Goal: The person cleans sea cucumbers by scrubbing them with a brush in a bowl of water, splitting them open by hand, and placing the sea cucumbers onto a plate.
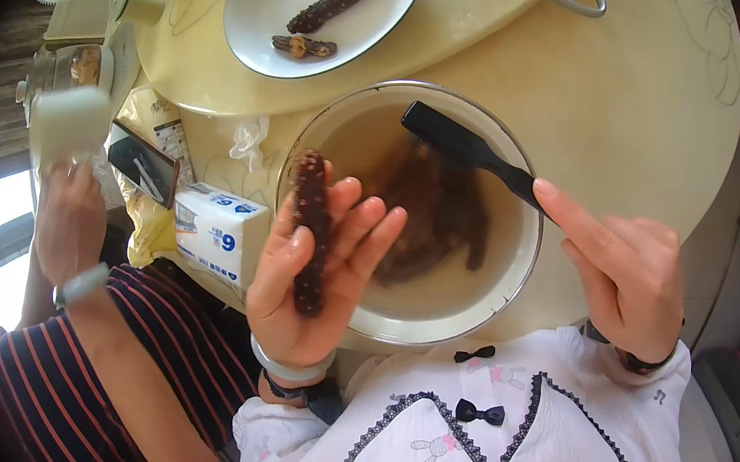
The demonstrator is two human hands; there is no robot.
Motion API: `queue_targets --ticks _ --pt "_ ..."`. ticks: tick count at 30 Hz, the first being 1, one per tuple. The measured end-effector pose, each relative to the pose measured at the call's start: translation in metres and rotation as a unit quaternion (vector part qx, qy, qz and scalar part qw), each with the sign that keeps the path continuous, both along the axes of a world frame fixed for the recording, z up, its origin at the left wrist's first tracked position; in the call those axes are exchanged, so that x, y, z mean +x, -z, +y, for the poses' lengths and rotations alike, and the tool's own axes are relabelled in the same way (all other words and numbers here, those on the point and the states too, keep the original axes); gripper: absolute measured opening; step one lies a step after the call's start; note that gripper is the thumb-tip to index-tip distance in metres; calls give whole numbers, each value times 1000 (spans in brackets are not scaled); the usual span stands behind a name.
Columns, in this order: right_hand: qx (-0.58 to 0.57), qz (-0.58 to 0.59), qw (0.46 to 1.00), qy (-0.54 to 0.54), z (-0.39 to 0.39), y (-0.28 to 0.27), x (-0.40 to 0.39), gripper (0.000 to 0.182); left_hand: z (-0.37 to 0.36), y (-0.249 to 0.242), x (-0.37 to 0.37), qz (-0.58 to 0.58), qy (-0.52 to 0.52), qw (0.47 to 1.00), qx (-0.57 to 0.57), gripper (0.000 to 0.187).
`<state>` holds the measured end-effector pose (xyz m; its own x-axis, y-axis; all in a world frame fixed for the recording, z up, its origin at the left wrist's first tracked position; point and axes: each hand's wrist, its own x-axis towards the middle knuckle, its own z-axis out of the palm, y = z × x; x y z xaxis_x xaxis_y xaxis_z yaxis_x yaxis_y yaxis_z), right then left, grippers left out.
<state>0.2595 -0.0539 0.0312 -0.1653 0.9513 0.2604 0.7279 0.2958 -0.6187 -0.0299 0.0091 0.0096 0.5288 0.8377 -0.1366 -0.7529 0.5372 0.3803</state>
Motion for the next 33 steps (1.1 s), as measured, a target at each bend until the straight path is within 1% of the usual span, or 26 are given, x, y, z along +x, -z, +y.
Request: queue_targets --ticks 1,2,3,4,5,6,7,8,9,10,12,13,14,16,17,19,20,22,23,24,26,27,29,30,32,33 --pt "-9 -1 1000 -6 0 2 1 57 2 -3 2 33 -24 999 19 52" --pt "-18 -3 1000 -13 -1 4 3 56 5 -3 1 38 -25 999 18 52" --pt "-20 2 1000 -14 0 5 3 56 8 -3 -1 114 -32 989 90 49" --pt "-25 16 999 -17 0 6 3 56 10 -3 -1 189 -37 968 162 47" --pt "-30 30 999 -19 0 7 3 57 9 -6 3 250 -60 950 179 45" --pt "-30 34 999 -20 0 9 4 57 9 -10 4 253 -60 949 178 45" --pt "-39 32 999 -21 -1 11 4 57 10 -15 3 367 -23 891 264 46" --pt "-47 31 998 -21 -1 13 4 57 10 -18 3 471 15 812 345 47" --pt "-47 35 998 -20 -1 15 4 57 9 -20 8 497 -4 794 350 45" --pt "-54 25 998 -18 -1 15 4 57 11 -20 10 500 -2 792 350 45" --pt "-60 17 998 -17 0 16 4 58 16 -20 12 633 12 627 453 39" --pt "-60 -7 998 -15 -2 16 5 58 18 -21 18 659 -15 557 505 39" --pt "-62 -30 998 -13 -2 17 5 58 18 -21 19 660 -14 556 505 39" --pt "-65 -34 997 -11 -2 17 4 59 19 -19 16 719 11 440 537 45" --pt "-67 -38 997 -10 -2 17 3 59 21 -17 14 720 10 439 538 45" --pt "-42 -47 998 -8 0 16 1 58 26 -14 11 734 30 345 584 49" --pt "-21 -57 998 -6 1 16 0 57 26 -14 11 734 28 345 584 49" --pt "-13 -72 997 -6 3 15 -1 54 25 -13 10 738 71 306 597 51" --pt "-8 -86 996 -5 4 15 -3 51 25 -11 9 732 83 317 597 46" --pt "-6 -89 996 -6 5 16 -3 51 24 -12 9 733 79 318 597 46" --pt "50 -137 989 -3 9 17 -3 51 23 -13 9 718 85 319 613 41" --pt "52 -140 989 -4 11 15 -3 51 23 -12 8 718 80 320 613 41" --pt "56 -180 982 14 17 9 -4 48 24 -8 6 697 19 403 593 37" --pt "60 -186 981 15 21 7 -3 48 25 -10 7 694 12 405 595 37" --pt "39 -202 978 -29 31 5 -3 40 29 -15 7 686 23 427 588 36" --pt "45 -207 977 -29 36 5 -4 40 30 -14 7 685 17 427 590 36"
